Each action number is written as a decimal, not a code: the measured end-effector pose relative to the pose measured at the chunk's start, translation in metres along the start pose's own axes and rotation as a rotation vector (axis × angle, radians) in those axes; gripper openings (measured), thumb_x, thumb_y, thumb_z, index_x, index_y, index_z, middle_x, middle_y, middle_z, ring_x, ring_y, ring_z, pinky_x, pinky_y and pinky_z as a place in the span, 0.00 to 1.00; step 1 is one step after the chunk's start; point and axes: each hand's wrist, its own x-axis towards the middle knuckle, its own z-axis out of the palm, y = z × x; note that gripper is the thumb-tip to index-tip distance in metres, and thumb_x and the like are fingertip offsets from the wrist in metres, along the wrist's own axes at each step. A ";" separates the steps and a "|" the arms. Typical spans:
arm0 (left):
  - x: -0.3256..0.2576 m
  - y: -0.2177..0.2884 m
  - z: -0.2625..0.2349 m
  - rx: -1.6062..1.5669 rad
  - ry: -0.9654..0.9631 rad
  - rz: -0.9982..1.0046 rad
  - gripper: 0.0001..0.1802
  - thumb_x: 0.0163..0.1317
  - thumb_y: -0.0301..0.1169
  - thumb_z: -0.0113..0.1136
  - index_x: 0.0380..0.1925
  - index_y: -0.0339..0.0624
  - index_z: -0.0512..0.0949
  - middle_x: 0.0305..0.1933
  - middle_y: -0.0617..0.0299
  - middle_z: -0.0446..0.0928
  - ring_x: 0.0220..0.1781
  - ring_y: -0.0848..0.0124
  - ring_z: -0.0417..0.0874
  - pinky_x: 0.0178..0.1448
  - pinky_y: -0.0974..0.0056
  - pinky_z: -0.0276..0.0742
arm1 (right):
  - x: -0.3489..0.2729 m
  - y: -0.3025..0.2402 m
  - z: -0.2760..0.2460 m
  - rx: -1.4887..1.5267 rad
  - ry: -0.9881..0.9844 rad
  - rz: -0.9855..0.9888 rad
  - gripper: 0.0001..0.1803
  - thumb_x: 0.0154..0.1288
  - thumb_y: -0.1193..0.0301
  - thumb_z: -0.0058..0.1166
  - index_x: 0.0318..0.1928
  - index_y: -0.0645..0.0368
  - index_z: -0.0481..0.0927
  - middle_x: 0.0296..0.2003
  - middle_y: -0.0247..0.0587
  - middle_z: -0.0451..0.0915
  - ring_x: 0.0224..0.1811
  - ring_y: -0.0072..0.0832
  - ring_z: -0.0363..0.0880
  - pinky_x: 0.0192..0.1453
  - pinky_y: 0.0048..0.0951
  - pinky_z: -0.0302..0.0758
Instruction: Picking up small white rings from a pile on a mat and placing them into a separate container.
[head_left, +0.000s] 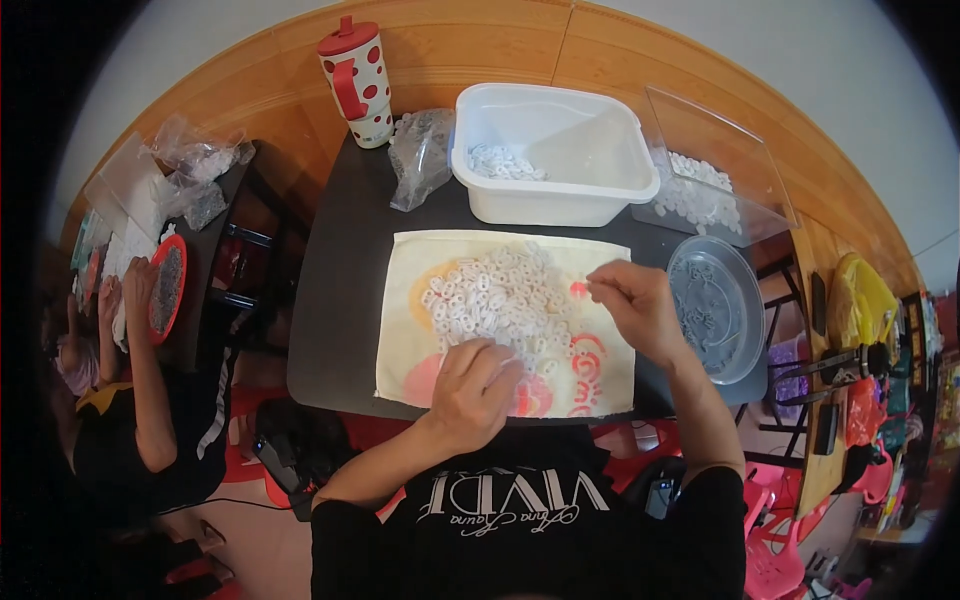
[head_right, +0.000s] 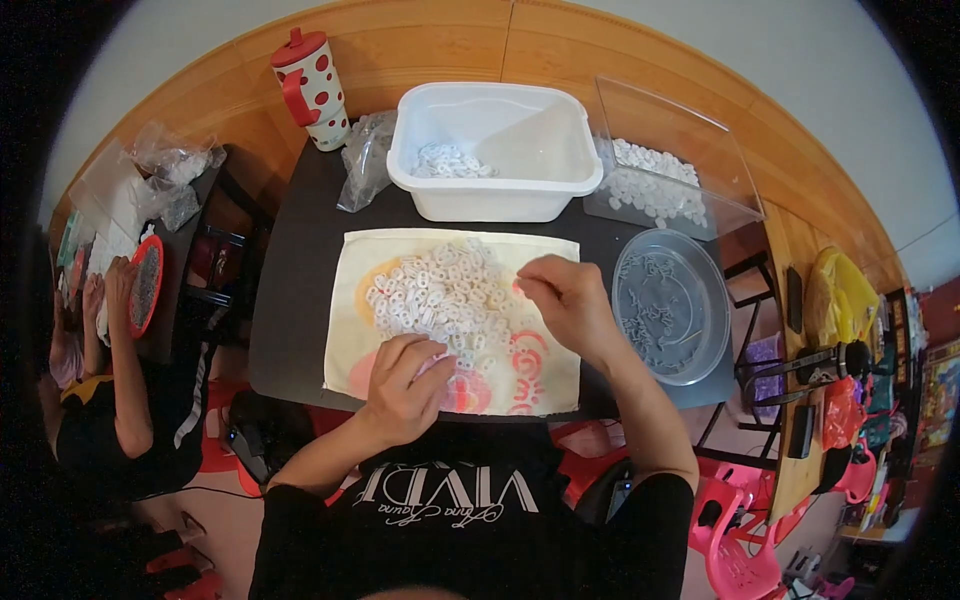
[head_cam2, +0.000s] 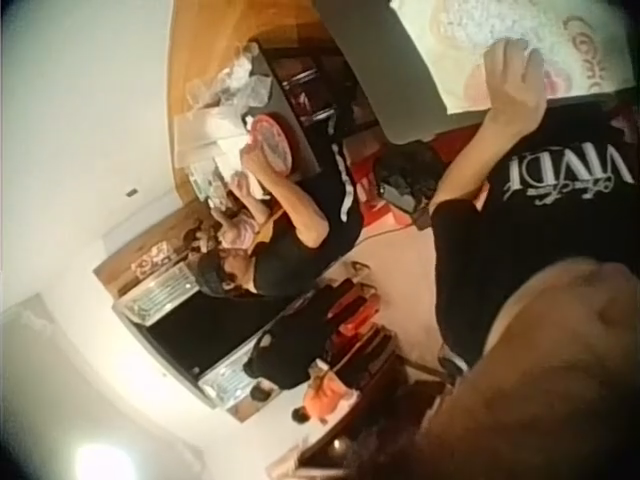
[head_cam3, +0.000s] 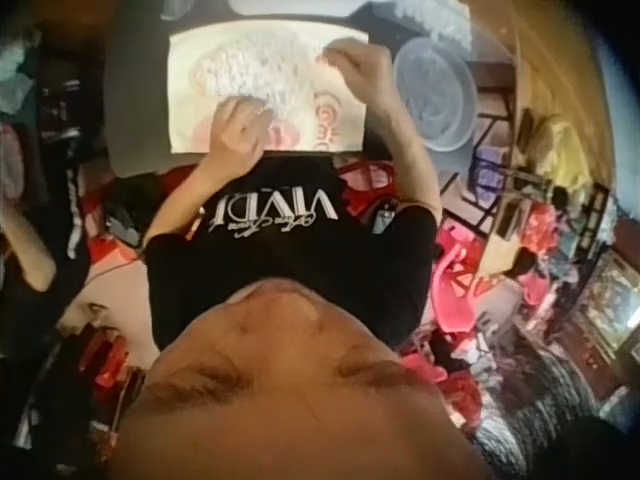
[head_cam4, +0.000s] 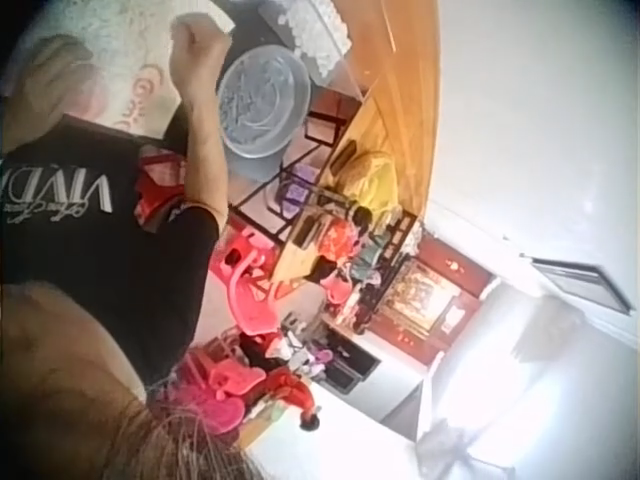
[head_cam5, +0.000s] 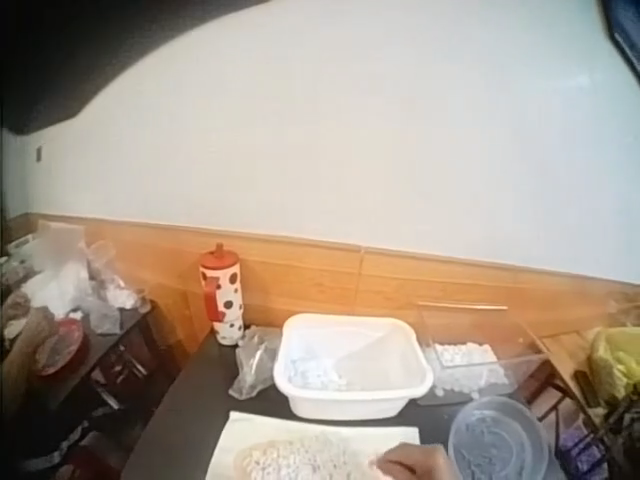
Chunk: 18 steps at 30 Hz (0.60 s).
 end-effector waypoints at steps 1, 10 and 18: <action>0.004 0.004 0.004 -0.004 -0.001 0.004 0.16 0.45 0.21 0.67 0.38 0.35 0.82 0.47 0.50 0.78 0.49 0.50 0.78 0.51 0.52 0.74 | -0.010 0.002 -0.002 -0.003 0.004 0.002 0.02 0.61 0.81 0.60 0.35 0.68 0.82 0.28 0.43 0.82 0.29 0.28 0.80 0.34 0.26 0.74; 0.019 0.035 0.048 -0.042 -0.079 0.009 0.14 0.46 0.21 0.67 0.36 0.36 0.81 0.48 0.51 0.77 0.52 0.49 0.76 0.54 0.50 0.73 | -0.081 0.017 0.028 -0.487 -0.017 -0.143 0.04 0.58 0.72 0.63 0.34 0.55 0.82 0.33 0.44 0.75 0.28 0.45 0.82 0.30 0.43 0.78; 0.000 0.046 0.036 0.092 -0.041 -0.077 0.13 0.47 0.20 0.68 0.36 0.36 0.81 0.47 0.51 0.77 0.52 0.49 0.75 0.55 0.51 0.73 | -0.091 0.027 0.037 -0.599 0.038 -0.139 0.05 0.62 0.70 0.61 0.38 0.54 0.83 0.35 0.45 0.75 0.29 0.47 0.82 0.32 0.43 0.79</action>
